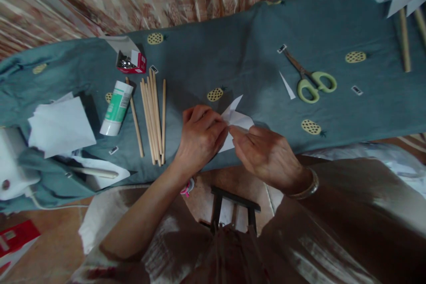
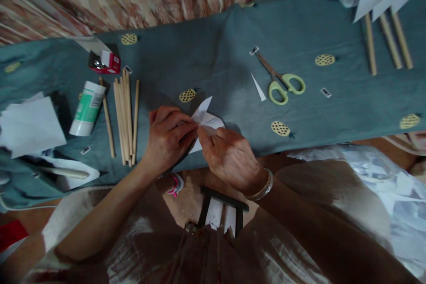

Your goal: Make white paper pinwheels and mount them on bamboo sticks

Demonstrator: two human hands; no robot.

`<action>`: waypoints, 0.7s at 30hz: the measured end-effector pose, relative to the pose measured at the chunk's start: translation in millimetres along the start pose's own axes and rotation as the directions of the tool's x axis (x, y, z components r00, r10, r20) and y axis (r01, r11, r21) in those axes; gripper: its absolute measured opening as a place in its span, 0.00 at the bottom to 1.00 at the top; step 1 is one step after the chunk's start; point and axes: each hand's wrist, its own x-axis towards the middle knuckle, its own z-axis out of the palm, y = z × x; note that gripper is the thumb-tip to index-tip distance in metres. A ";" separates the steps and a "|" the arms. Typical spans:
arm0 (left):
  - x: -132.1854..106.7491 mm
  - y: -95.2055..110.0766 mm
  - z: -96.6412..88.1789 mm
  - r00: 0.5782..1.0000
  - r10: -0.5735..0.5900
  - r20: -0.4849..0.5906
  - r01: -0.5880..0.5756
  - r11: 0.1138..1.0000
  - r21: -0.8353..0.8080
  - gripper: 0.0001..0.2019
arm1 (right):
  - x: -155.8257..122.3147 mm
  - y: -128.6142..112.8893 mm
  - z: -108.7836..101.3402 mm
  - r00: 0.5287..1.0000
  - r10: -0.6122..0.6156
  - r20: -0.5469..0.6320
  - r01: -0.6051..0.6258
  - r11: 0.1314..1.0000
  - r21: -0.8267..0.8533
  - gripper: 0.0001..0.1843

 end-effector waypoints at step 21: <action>-0.5 1.1 -1.0 1.000 -0.002 0.026 0.003 1.000 -0.016 0.08 | 1.2 2.4 -1.7 1.000 0.011 -0.020 -0.010 0.998 0.065 0.16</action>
